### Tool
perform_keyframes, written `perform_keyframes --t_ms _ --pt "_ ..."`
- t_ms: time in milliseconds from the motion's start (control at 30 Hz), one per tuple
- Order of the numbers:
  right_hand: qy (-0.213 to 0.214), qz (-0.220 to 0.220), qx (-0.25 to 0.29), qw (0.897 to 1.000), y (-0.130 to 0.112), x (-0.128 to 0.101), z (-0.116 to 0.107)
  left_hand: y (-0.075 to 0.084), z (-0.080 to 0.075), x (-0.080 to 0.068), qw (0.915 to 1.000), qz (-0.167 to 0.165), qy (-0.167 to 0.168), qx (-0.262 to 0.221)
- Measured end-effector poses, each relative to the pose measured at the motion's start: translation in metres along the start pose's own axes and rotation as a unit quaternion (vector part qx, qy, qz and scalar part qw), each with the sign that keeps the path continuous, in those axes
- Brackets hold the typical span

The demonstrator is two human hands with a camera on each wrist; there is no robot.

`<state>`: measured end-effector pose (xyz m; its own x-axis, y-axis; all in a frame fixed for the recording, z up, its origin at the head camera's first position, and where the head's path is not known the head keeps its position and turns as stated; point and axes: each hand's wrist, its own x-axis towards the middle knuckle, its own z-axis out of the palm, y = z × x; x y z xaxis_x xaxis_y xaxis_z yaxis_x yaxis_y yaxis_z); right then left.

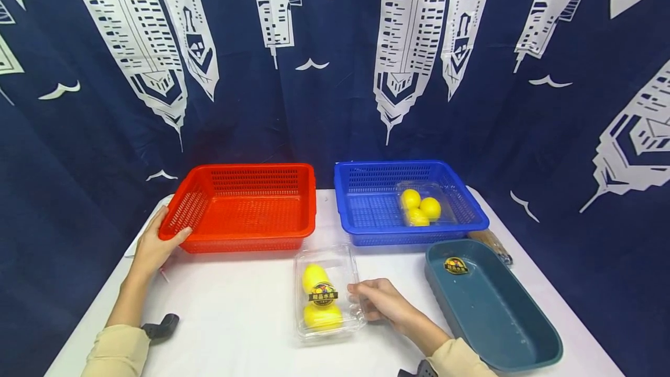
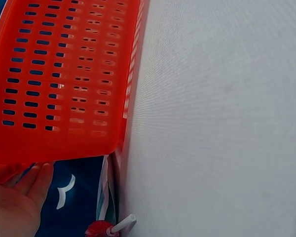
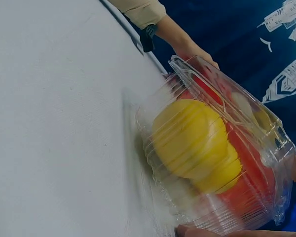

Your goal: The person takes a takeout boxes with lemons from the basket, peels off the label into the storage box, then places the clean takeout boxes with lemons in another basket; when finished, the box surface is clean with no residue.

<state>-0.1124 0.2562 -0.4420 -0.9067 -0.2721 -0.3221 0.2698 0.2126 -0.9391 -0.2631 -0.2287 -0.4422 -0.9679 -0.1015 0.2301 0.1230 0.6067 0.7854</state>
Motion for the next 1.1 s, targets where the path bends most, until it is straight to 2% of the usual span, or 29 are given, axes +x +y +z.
perform_keyframes --t_ms 400,767,900,1100 --pt "0.051 0.012 -0.042 0.998 0.002 -0.001 0.004 0.002 -0.002 0.001 1.0000 -0.008 -0.005 0.001" --pt "0.042 0.003 -0.043 0.998 0.009 0.001 0.003 0.002 -0.003 0.000 0.9999 -0.009 -0.007 0.004" --pt "0.042 0.005 -0.039 0.998 0.007 0.000 0.004 0.006 -0.004 -0.001 0.9997 -0.020 -0.013 0.002" --pt "0.036 0.004 -0.030 0.999 0.006 0.000 0.005 0.012 -0.006 -0.005 0.9994 -0.035 0.004 0.007"
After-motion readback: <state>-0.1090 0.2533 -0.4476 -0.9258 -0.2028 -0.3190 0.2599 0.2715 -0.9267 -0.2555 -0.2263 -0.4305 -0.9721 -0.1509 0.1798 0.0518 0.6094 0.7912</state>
